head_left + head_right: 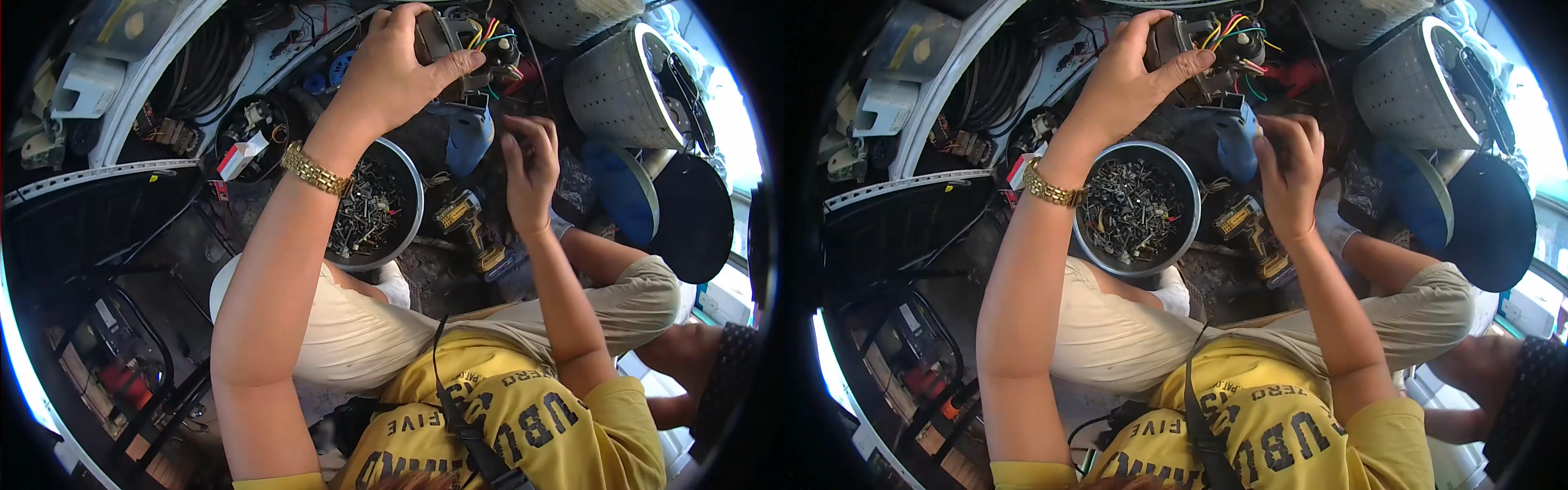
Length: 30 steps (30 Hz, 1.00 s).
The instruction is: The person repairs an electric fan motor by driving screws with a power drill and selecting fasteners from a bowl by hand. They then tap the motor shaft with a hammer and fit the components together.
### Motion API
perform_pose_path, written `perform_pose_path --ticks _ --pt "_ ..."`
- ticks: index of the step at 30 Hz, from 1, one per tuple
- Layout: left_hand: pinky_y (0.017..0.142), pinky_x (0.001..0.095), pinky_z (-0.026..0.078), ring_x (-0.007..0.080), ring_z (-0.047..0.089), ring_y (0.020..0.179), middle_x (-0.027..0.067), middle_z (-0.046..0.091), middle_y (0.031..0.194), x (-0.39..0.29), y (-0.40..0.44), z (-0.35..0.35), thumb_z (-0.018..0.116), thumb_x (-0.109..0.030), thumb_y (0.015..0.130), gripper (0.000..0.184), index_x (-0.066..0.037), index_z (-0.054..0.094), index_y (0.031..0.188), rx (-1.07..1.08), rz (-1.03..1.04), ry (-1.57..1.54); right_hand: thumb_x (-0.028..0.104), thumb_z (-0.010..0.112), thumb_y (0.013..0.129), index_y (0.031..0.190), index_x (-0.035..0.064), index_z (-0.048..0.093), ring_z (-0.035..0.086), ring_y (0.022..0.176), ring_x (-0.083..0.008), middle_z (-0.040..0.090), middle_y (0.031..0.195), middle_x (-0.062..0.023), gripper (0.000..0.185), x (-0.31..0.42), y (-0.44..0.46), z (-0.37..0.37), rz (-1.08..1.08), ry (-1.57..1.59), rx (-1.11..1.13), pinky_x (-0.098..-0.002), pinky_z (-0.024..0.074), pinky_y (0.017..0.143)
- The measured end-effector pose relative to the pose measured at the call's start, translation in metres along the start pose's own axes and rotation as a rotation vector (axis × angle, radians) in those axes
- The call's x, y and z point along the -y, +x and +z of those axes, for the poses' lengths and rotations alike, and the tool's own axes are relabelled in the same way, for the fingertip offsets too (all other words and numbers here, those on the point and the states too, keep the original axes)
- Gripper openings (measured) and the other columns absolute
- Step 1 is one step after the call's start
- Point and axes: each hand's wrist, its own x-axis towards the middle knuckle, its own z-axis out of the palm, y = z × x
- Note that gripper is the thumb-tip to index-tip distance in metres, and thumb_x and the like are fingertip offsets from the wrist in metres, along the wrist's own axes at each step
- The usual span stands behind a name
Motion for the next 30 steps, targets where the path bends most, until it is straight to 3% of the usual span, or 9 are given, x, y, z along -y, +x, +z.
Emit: perform_pose_path --ticks 7,10,14,18,20,21,23,26,30 --pt "0.094 0.0325 0.046 0.0226 0.060 0.106 0.0190 0.057 0.119 -0.003 0.001 -0.002 0.073 -0.053 0.079 0.079 0.005 0.049 0.126 -0.010 0.032 0.038 0.017 0.075 0.078 0.096 0.0110 0.071 0.051 0.091 -0.0239 0.054 0.094 -0.0075 0.020 -0.008 0.022 0.034 0.043 0.007 0.030 -0.0346 0.0412 0.080" --pt "0.092 0.0393 0.044 0.0329 0.054 0.107 0.0244 0.051 0.117 -0.006 0.003 -0.006 0.070 -0.053 0.082 0.082 0.007 0.041 0.130 0.060 -0.116 0.053 0.019 0.076 0.077 0.094 0.0092 0.071 0.051 0.094 -0.0269 0.055 0.096 -0.0091 0.020 -0.004 0.029 0.038 0.062 0.030 -0.051 -0.0369 0.0412 0.084" --pt "0.090 0.0392 0.045 0.0318 0.055 0.104 0.0232 0.052 0.114 0.001 0.004 -0.005 0.071 -0.050 0.082 0.080 0.008 0.041 0.129 0.014 -0.032 0.052 0.019 0.076 0.078 0.093 0.0062 0.070 0.051 0.098 -0.0284 0.058 0.104 -0.0111 0.021 -0.015 0.033 0.045 -0.072 0.043 -0.001 -0.0382 0.0409 0.087" --pt "0.090 0.0381 0.045 0.0301 0.055 0.104 0.0227 0.052 0.114 -0.005 0.004 -0.014 0.070 -0.053 0.082 0.083 0.008 0.041 0.129 0.109 -0.183 -0.098 0.018 0.074 0.080 0.092 0.0063 0.070 0.051 0.101 -0.0277 0.059 0.108 -0.0107 0.018 -0.008 0.034 0.046 0.008 0.141 0.039 -0.0371 0.0400 0.089" --pt "0.093 0.0356 0.045 0.0257 0.057 0.107 0.0203 0.054 0.118 0.007 -0.001 -0.010 0.071 -0.052 0.081 0.080 0.006 0.044 0.129 0.077 -0.121 -0.111 0.019 0.074 0.080 0.092 0.0068 0.070 0.050 0.103 -0.0272 0.059 0.110 -0.0104 0.017 -0.004 0.034 0.048 0.185 0.460 -0.007 -0.0363 0.0392 0.091" --pt "0.095 0.0330 0.046 0.0213 0.059 0.109 0.0179 0.056 0.122 0.008 -0.002 -0.010 0.073 -0.051 0.080 0.077 0.004 0.047 0.128 0.044 -0.059 -0.126 0.019 0.074 0.080 0.092 0.0068 0.070 0.050 0.103 -0.0272 0.059 0.110 -0.0104 0.017 -0.006 0.034 0.048 0.184 0.461 -0.008 -0.0363 0.0392 0.091" --pt "0.096 0.0329 0.045 0.0209 0.058 0.110 0.0175 0.056 0.123 0.013 -0.002 -0.009 0.072 -0.050 0.081 0.077 0.004 0.046 0.129 0.046 -0.063 -0.127 0.018 0.074 0.080 0.092 0.0068 0.070 0.051 0.103 -0.0262 0.059 0.109 -0.0106 0.016 -0.012 0.033 0.048 0.028 0.206 0.099 -0.0354 0.0407 0.091" --pt "0.097 0.0326 0.043 0.0204 0.056 0.112 0.0169 0.056 0.123 0.010 -0.003 -0.010 0.072 -0.049 0.082 0.077 0.004 0.045 0.131 0.043 -0.071 -0.091 0.015 0.073 0.081 0.092 0.0062 0.070 0.053 0.099 -0.0252 0.058 0.108 -0.0108 0.015 -0.010 0.032 0.046 0.004 0.174 0.093 -0.0348 0.0428 0.089" --pt "0.098 0.0322 0.042 0.0209 0.056 0.114 0.0171 0.056 0.123 0.014 -0.002 -0.011 0.071 -0.047 0.083 0.076 0.004 0.044 0.132 0.017 -0.051 0.033 0.011 0.072 0.080 0.093 0.0068 0.071 0.055 0.100 -0.0256 0.057 0.110 -0.0114 0.014 -0.016 0.034 0.046 0.215 0.426 -0.069 -0.0342 0.0439 0.088"
